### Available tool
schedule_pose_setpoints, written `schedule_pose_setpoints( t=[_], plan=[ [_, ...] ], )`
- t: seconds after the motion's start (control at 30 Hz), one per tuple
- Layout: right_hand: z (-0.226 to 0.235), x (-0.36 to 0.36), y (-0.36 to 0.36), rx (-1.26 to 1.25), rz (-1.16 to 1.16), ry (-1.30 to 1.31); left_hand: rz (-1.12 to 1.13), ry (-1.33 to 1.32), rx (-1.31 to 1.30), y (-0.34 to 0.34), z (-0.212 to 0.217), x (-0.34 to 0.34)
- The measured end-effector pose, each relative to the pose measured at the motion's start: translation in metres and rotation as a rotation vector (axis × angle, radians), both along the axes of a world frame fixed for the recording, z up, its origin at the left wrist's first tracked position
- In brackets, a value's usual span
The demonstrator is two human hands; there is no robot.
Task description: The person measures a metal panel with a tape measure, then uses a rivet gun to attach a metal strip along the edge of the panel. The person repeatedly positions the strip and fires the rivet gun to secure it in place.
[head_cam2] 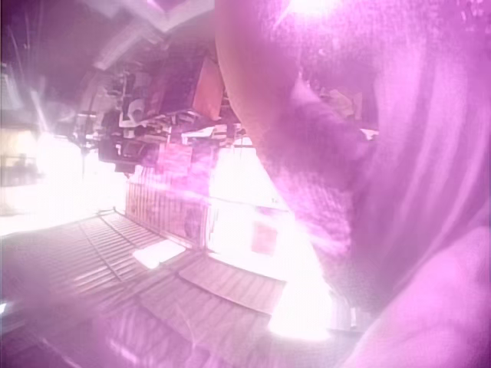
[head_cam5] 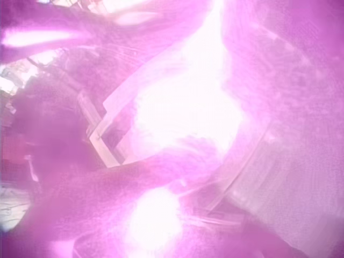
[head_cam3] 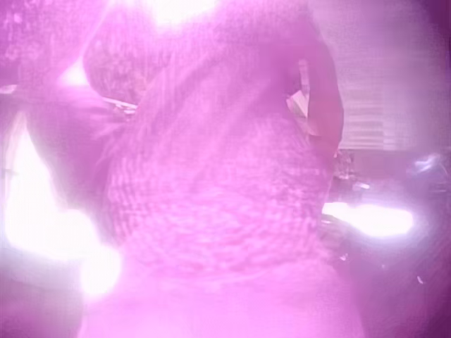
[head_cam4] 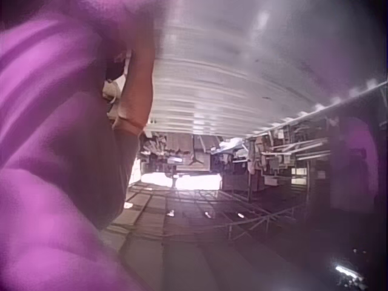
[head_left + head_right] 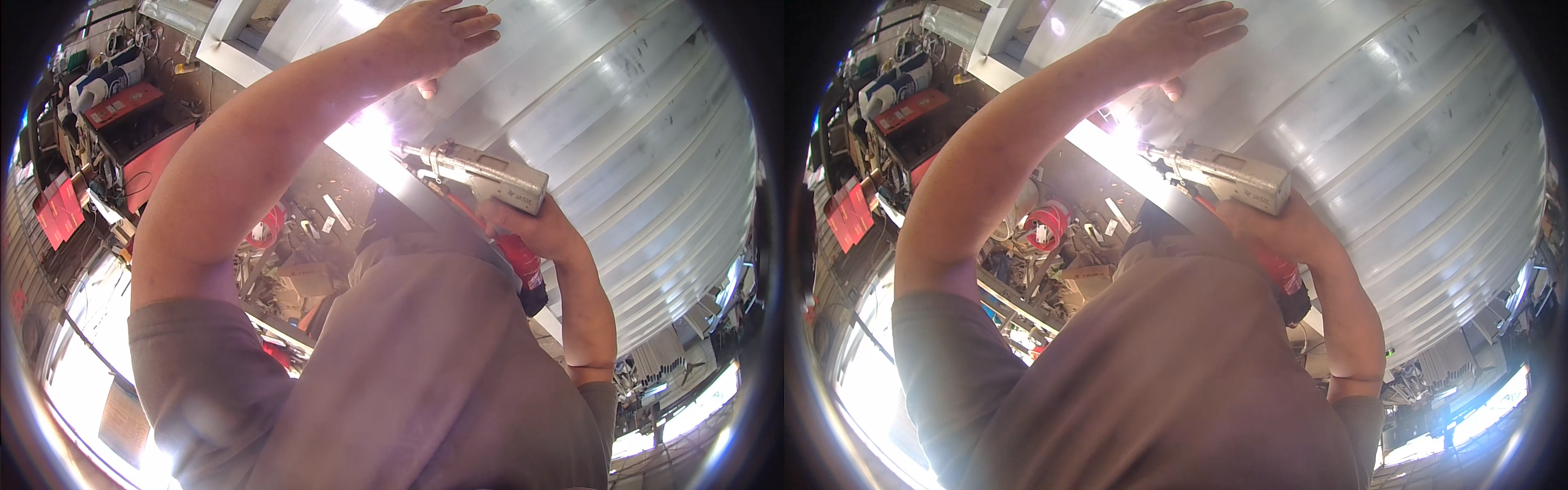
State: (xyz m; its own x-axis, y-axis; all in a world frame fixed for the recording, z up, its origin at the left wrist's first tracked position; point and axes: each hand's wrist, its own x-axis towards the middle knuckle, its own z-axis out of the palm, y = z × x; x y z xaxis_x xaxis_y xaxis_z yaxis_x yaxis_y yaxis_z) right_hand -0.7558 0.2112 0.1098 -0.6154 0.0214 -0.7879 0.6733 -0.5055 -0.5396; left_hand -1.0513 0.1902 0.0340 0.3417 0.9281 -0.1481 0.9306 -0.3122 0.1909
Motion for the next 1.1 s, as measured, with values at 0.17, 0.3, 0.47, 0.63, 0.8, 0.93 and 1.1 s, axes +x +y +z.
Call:
schedule_pose_setpoints(
  t=[0.17, 0.3, 0.47, 0.63, 0.8, 0.93, 1.1],
  plan=[
    [0.003, 0.004, 0.000, -0.007, -0.034, -0.024, -0.001, 0.004, -0.006, 0.000, 0.001, 0.000],
    [0.004, 0.004, 0.000, -0.025, -0.028, -0.038, -0.002, 0.007, -0.014, 0.001, 0.001, -0.001],
    [0.006, 0.007, 0.001, -0.018, -0.013, -0.038, -0.008, 0.014, -0.025, 0.002, 0.002, -0.001],
    [0.006, 0.009, 0.001, -0.001, 0.004, -0.041, -0.014, 0.019, -0.038, 0.003, 0.004, -0.002],
    [0.007, 0.013, 0.002, -0.012, -0.020, -0.019, -0.020, 0.023, -0.046, 0.003, 0.005, -0.002],
    [0.006, 0.015, 0.002, 0.001, 0.001, -0.005, -0.023, 0.024, -0.050, 0.004, 0.005, -0.002],
    [0.005, 0.016, 0.003, -0.009, 0.008, 0.004, -0.028, 0.026, -0.057, 0.004, 0.006, -0.003]
  ],
)
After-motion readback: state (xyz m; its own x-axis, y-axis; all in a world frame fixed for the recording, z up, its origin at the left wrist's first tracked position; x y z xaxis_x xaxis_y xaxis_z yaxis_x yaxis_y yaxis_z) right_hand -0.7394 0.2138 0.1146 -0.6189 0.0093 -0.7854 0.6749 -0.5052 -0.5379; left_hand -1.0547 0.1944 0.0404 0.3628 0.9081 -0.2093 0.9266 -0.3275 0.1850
